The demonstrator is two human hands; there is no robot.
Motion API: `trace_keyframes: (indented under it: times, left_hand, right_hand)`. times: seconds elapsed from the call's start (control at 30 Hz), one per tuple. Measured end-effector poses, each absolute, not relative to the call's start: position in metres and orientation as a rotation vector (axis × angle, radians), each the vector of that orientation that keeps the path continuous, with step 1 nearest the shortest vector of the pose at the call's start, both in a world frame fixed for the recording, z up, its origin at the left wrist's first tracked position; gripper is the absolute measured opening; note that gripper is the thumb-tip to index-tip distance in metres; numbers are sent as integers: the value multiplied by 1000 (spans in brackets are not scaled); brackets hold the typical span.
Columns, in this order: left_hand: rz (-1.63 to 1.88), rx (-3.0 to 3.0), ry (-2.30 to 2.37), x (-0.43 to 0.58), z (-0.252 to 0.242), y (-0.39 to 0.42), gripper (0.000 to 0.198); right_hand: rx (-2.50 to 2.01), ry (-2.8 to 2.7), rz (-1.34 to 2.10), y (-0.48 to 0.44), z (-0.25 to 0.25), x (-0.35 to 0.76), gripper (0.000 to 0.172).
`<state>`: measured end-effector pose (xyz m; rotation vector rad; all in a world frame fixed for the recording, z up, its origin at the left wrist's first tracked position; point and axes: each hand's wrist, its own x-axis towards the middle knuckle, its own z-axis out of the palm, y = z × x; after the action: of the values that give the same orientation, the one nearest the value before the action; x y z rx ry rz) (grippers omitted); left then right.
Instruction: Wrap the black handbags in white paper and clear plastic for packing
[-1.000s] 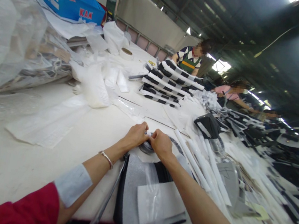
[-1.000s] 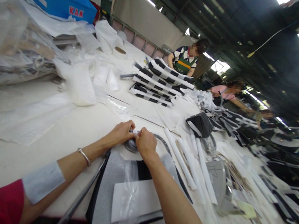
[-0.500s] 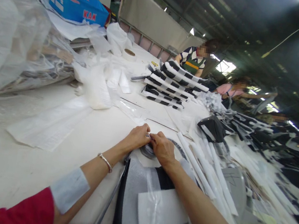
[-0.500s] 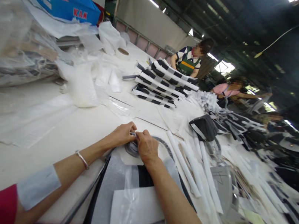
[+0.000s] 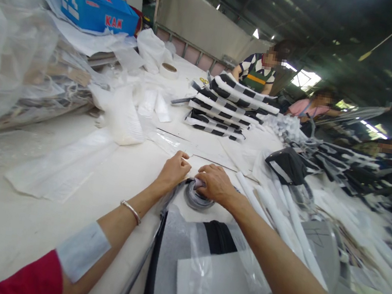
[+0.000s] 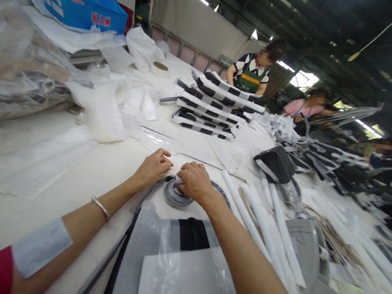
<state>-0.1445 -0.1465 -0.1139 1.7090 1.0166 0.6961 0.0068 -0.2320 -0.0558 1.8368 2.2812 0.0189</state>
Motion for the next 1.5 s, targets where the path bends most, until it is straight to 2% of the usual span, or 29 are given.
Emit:
trace_keyframes:
  times: [0.13,0.3,0.5,0.63,0.7,0.8,0.93,1.07,1.2,1.27,1.37,1.5]
  left_hand:
    - [848,1571,975,-142,-118,-143,28]
    - [876,1498,921,-141,-122,-141,25]
    - [867,1481,922,-141,-124,-138,23]
    - [848,1507,923,-141,-128,-134,24]
    - [841,1502,906,-141,-129,-133,25]
    - [824,1516,904,-142,-128,-133,24]
    - [786,1556,921,-144,-122,-134,25]
    - [761,1613,920,-146,-121,-133,29]
    - [735,1638,916,-148,-125,-129,34]
    - [721,1659,913,-149,-126,-128,36]
    - [722,1671,910,-151,-125,-129,39]
    - [690,1670,930,-152,-118,-132,42]
  right_hand:
    - [1814,2350,43,-230,-54,12,21]
    - [1950,2193,7,-229,-52,8,35]
    - [1896,2174,-27,-224,-52,7,22]
    - [2195,1968,124,-224,-52,28,29]
    - [2348,1796,76,-229,-50,42,41]
    - [2548,1739,-62,-253,-37,54,67]
    - [2791,1974,-149,-319,-5,48,57]
    - [2945,1974,-123,-401,10,43,58]
    - [3151,1733,-63,-460,-21,48,64]
    - [3110,1740,-39,-475,-46,43,67]
    - [2906,1835,-53,-480,-77,27,61]
    - [2813,1847,25,-477,-91,14,56]
